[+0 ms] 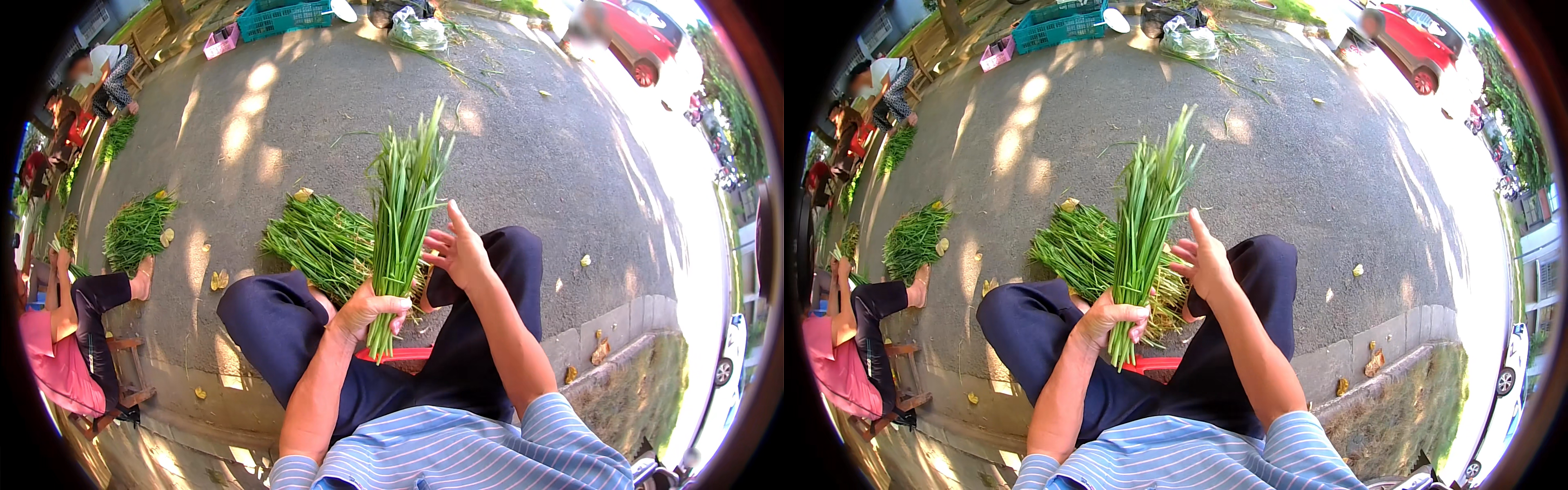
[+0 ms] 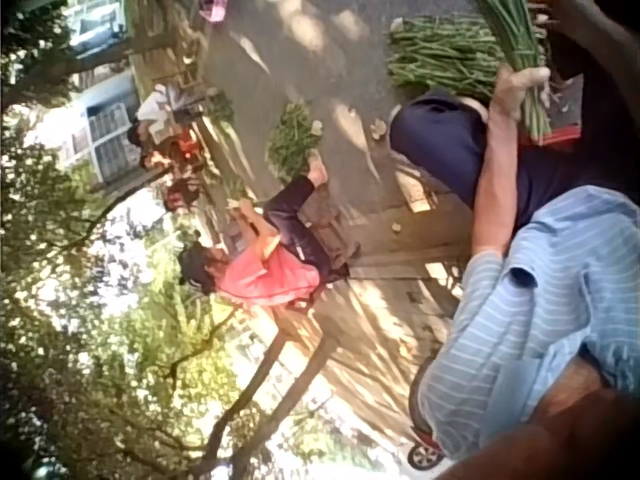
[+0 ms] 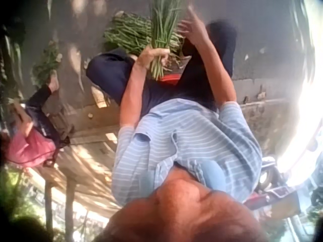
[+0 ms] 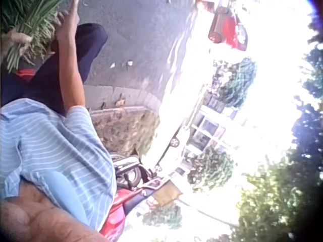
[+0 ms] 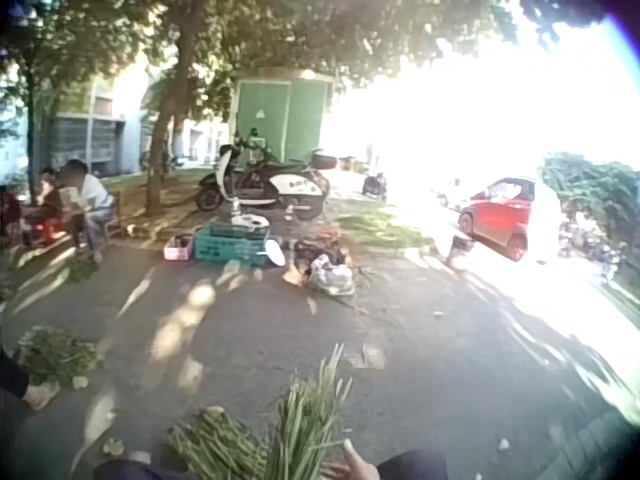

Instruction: The person cleans a bunch of green stalks by hand, pulling away individual leaves and debris from the base and sorting the stalks while sitting outdoors.

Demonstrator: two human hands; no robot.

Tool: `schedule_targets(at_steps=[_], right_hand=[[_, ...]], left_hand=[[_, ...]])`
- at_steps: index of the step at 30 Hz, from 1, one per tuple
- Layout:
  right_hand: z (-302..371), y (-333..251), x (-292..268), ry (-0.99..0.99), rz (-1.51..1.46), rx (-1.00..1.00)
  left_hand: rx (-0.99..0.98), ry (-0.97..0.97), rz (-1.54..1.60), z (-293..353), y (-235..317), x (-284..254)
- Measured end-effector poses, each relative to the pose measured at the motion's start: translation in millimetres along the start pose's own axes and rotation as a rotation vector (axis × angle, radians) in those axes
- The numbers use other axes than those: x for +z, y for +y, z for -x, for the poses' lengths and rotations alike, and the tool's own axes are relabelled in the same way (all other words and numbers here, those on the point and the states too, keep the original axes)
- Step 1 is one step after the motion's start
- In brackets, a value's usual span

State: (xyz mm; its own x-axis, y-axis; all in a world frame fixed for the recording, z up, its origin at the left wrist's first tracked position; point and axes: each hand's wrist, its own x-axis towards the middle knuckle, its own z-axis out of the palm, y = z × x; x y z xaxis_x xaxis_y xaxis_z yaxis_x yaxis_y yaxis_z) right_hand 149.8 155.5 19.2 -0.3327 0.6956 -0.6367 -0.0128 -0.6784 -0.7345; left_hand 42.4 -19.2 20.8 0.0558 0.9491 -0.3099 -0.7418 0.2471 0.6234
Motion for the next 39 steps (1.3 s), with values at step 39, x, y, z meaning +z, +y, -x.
schedule_targets(at_steps=[39], right_hand=[[-15.2,-139.6,5.3,-0.485,-0.202,-0.542]], left_hand=[[0.099,0.076,-0.308,-4.6,-4.0,6.0]])
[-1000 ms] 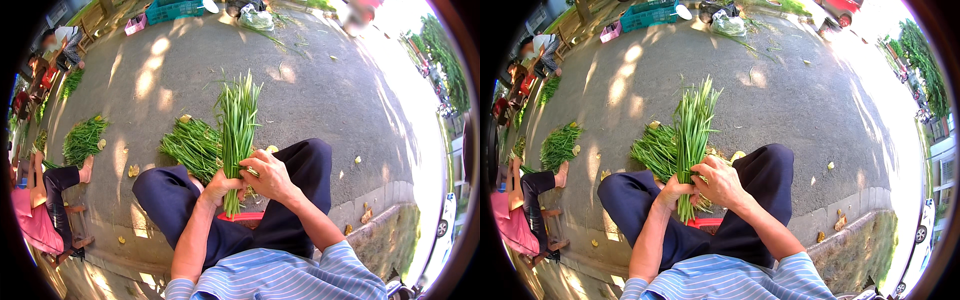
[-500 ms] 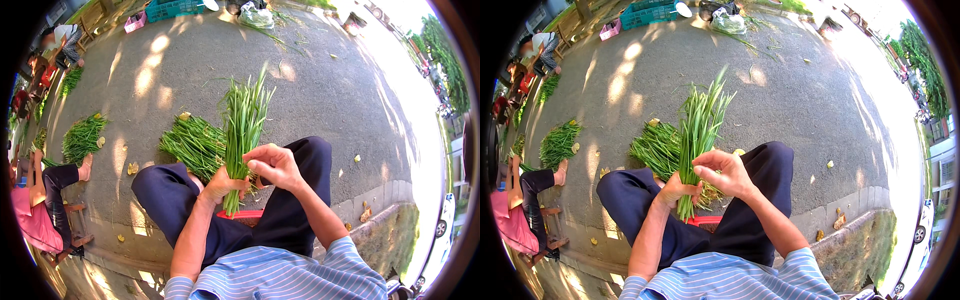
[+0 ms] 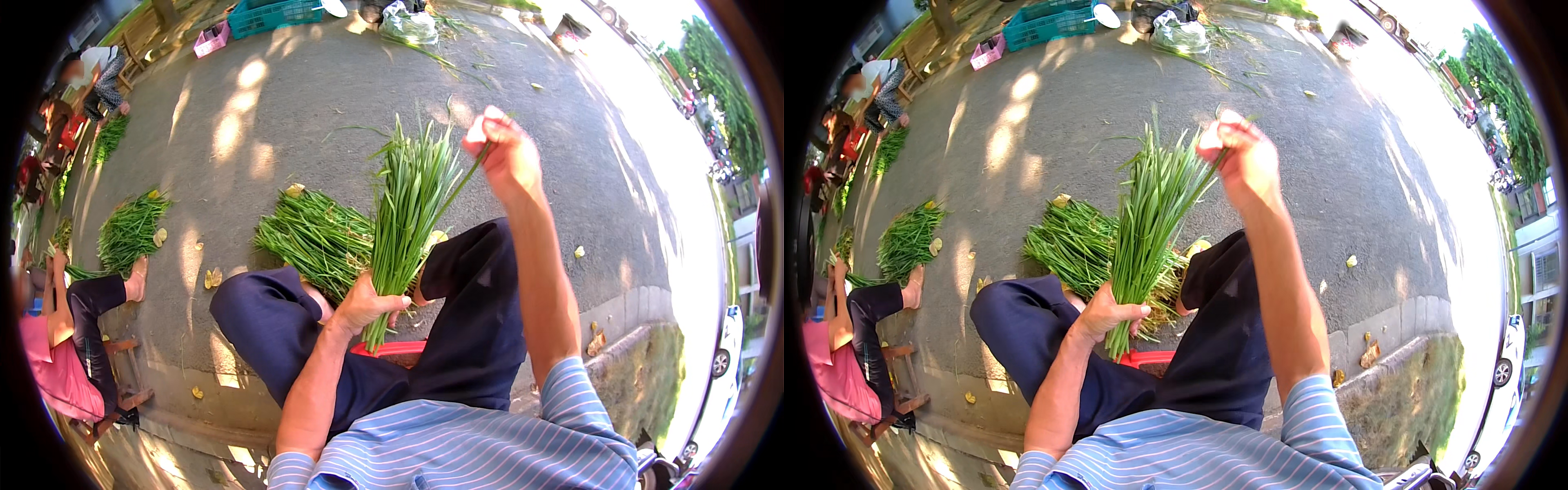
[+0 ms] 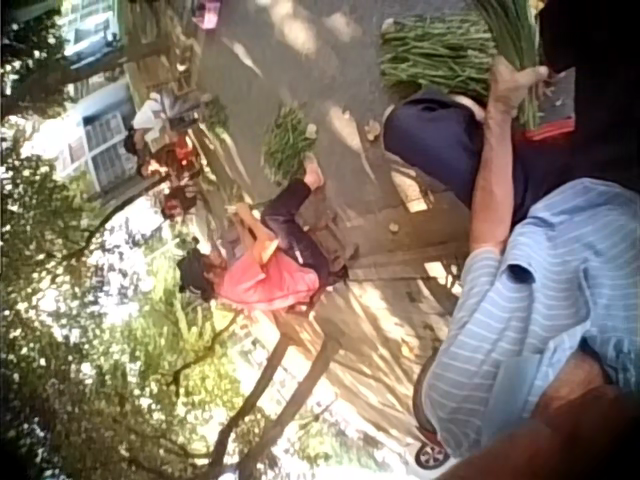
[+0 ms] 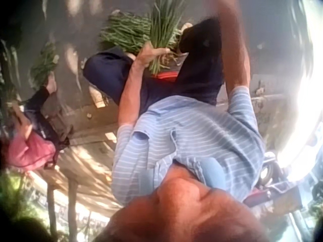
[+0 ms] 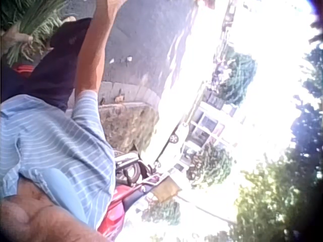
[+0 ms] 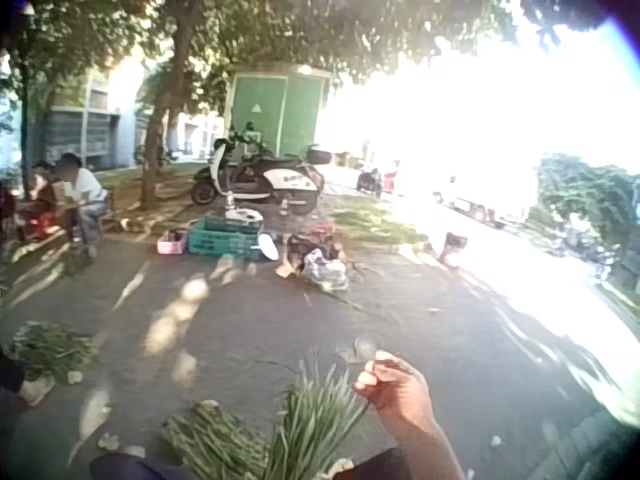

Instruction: The person cleans a bunch of green stalks by hand, pulling away individual leaves and debris from the base and sorting the stalks while sitting outdoors.

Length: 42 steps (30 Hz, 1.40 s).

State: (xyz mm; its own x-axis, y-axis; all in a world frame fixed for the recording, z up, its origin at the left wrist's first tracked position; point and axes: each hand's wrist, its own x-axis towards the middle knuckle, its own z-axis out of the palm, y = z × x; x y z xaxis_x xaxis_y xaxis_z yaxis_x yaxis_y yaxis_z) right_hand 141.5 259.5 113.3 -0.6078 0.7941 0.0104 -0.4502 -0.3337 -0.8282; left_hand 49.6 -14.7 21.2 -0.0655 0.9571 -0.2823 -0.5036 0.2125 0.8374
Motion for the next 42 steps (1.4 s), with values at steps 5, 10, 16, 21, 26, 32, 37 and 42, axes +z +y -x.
schedule_targets(at_steps=[5,10,16,21,26,32,37,42], right_hand=[[-35.1,-10.0,-48.8,0.484,1.635,-0.609],[60.6,39.3,10.7,-0.146,1.128,-0.298],[95.0,75.7,30.8,-0.414,1.372,-0.346],[93.6,86.2,17.7,-0.395,1.414,-0.279],[94.9,94.5,7.3,-0.390,1.431,-0.365],[92.7,98.1,-3.7,-0.390,1.321,-0.419],[82.1,86.9,-12.1,-0.249,1.176,-0.386],[63.7,64.8,-26.5,0.047,0.780,-0.078]], left_hand=[[0.001,0.017,0.042,-1.8,4.3,3.7],[0.004,0.096,0.025,-1.4,-5.7,-4.5],[-0.015,0.115,0.040,-1.9,-5.9,-4.3],[-0.011,0.109,0.005,-1.7,-1.1,-1.8],[-0.014,0.109,-0.017,-1.0,0.7,0.4],[-0.015,0.118,-0.027,0.3,3.0,1.7],[-0.020,0.109,-0.047,0.5,2.7,0.8],[0.005,0.124,-0.027,1.0,-1.6,-1.4]])
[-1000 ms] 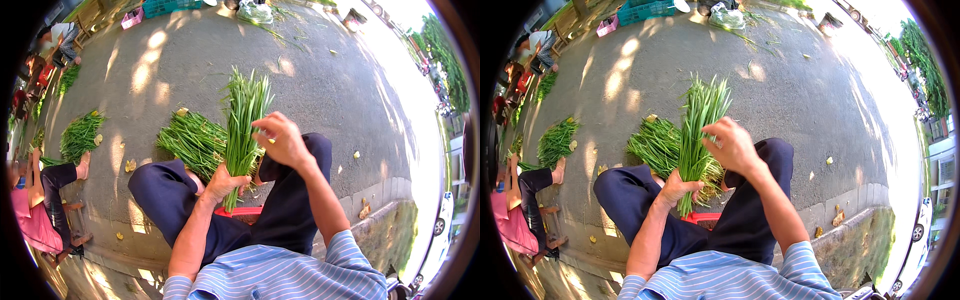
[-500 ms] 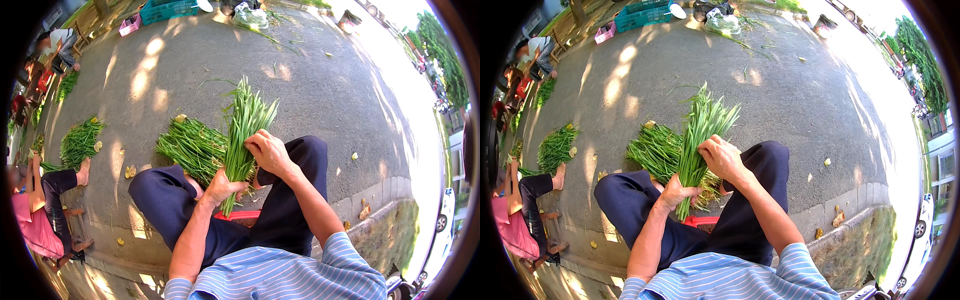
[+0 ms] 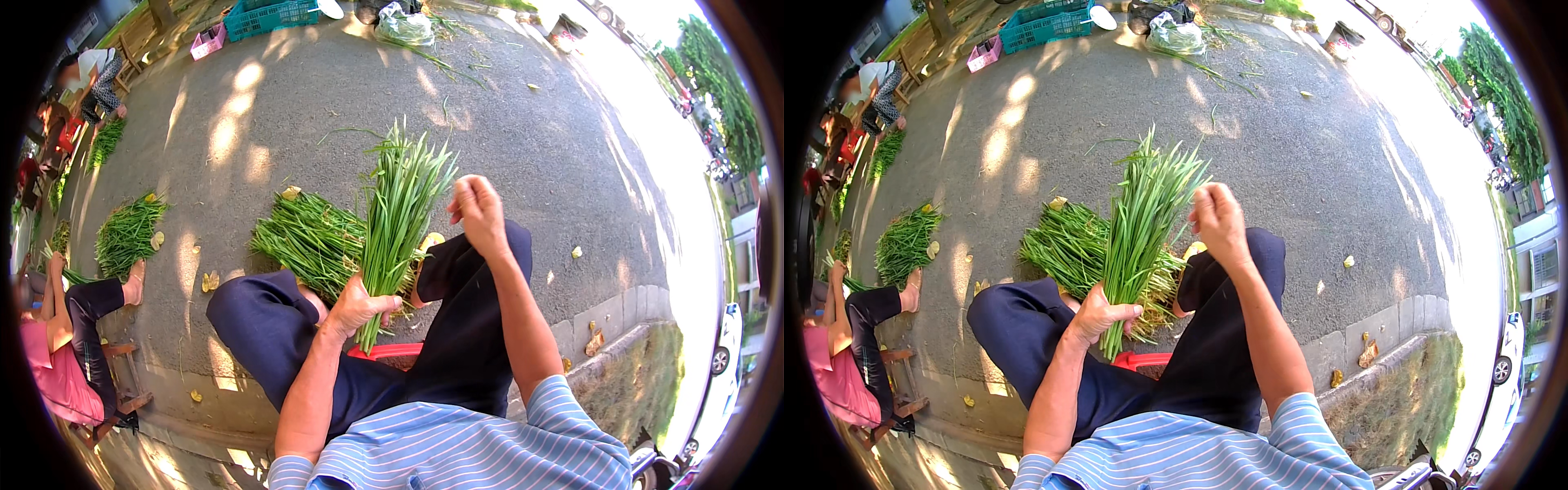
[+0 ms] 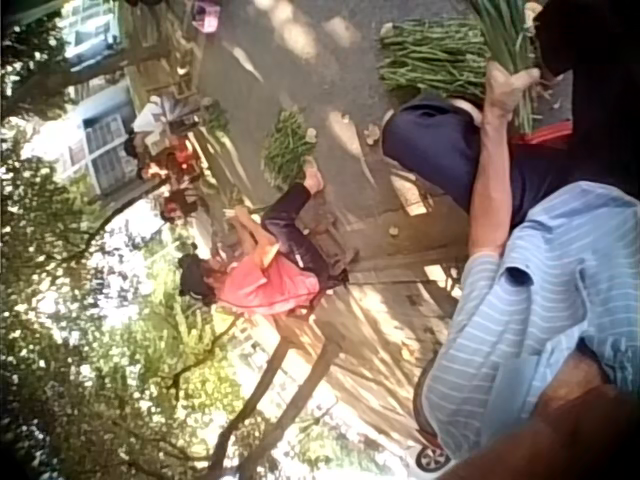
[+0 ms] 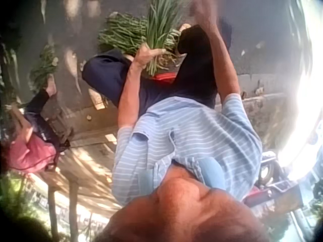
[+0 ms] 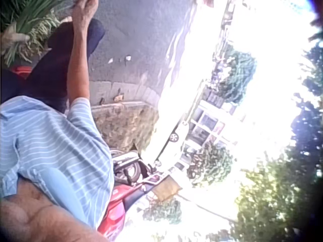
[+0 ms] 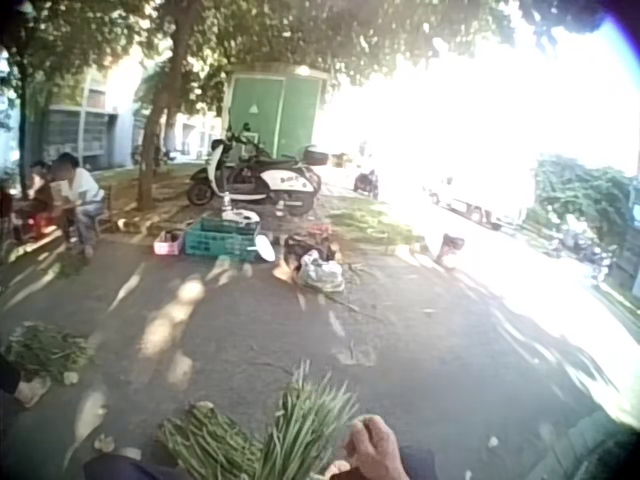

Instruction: The person cleans a bunch of green stalks by hand, pulling away individual leaves and debris from the base and sorting the stalks while sitting outdoors.

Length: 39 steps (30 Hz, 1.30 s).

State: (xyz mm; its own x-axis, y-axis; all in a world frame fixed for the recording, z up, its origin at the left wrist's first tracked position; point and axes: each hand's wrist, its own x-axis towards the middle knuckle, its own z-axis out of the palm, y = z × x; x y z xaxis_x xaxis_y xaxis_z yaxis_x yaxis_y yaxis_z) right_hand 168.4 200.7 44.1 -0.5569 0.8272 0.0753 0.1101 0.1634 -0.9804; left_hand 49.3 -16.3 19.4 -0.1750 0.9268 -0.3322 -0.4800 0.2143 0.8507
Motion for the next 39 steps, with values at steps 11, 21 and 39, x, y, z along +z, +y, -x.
schedule_targets(at_steps=[11,21,39], right_hand=[[58.8,42.0,29.9,-0.272,0.796,-0.049],[39.3,29.4,44.0,-1.003,-0.548,0.652],[38.4,1.4,73.2,-0.482,-0.888,0.471]], left_hand=[[0.093,0.084,0.099,-5.7,-2.5,-14.9],[0.158,0.113,0.061,-5.6,-3.8,-12.7],[0.190,0.053,-0.460,-11.6,-19.8,3.8]])
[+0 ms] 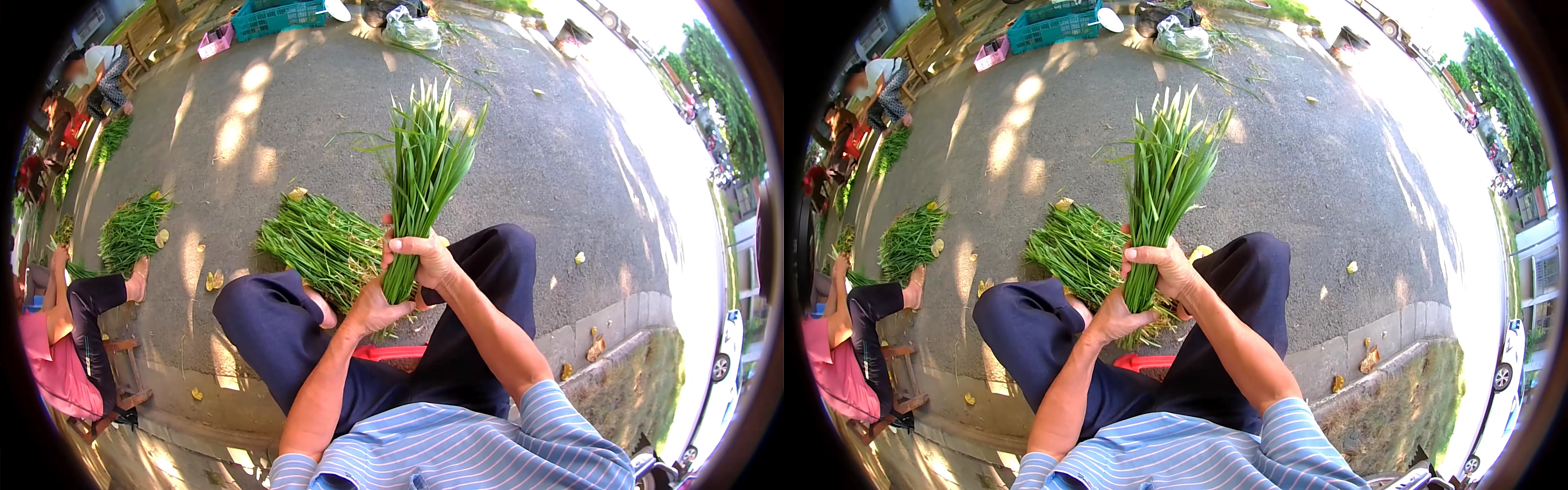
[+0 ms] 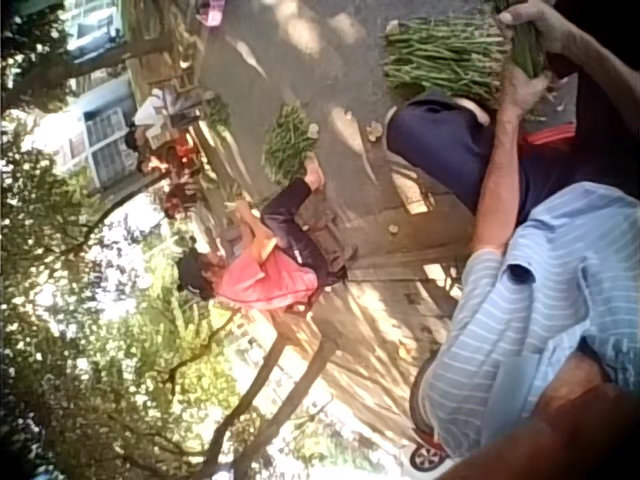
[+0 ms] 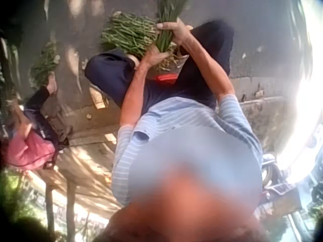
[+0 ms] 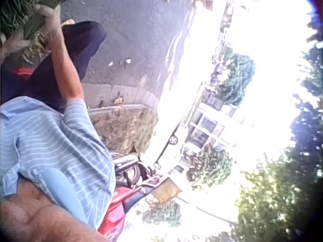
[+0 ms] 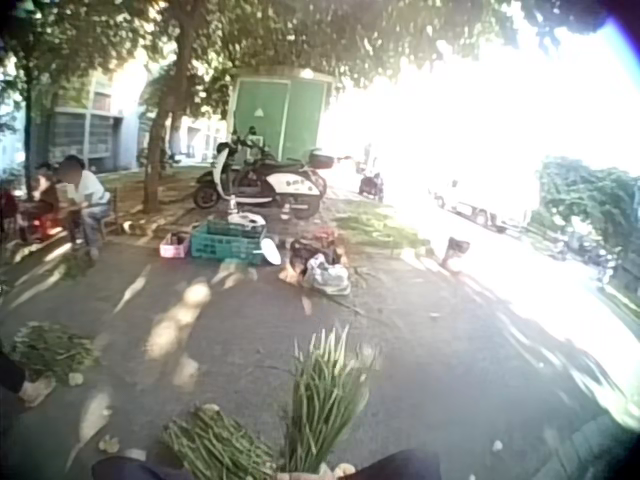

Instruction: The person cleans a bunch of green stalks by hand, pulling away individual leaves and debris from the base and sorting the stalks while sitting outdoors.

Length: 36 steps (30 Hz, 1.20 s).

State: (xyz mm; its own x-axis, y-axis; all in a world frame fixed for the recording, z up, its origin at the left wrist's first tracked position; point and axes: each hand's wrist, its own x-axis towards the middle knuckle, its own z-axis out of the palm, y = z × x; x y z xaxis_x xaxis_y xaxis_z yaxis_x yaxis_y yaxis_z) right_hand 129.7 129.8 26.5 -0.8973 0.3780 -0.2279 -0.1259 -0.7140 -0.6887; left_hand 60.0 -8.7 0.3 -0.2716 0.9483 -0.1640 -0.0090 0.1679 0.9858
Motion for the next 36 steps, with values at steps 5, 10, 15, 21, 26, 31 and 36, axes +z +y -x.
schedule_targets(at_steps=[5,10,15,21,26,31,36], right_hand=[[5.0,7.9,11.0,-0.019,0.059,0.023],[11.4,15.0,21.0,-0.040,0.080,0.060],[13.9,4.8,26.1,-0.005,0.093,0.008],[12.0,11.7,15.3,0.052,0.369,-0.034],[14.4,5.4,19.9,0.010,0.601,-0.060],[14.9,1.8,21.7,-0.007,0.598,-0.028],[16.7,-9.3,-4.5,-0.021,0.620,0.171]], left_hand=[[-0.078,-0.138,0.192,-2.3,-2.3,-13.4],[0.003,-0.053,0.320,-3.0,8.2,-21.9],[-0.125,-0.006,0.575,-1.9,10.1,-14.9],[-0.167,0.030,0.453,-5.3,8.0,-9.1],[-0.192,-0.178,0.399,-5.4,24.9,-15.2],[-0.085,-0.113,0.460,-4.1,16.7,-9.9],[-0.118,-0.051,0.565,-1.7,14.6,-11.2]])
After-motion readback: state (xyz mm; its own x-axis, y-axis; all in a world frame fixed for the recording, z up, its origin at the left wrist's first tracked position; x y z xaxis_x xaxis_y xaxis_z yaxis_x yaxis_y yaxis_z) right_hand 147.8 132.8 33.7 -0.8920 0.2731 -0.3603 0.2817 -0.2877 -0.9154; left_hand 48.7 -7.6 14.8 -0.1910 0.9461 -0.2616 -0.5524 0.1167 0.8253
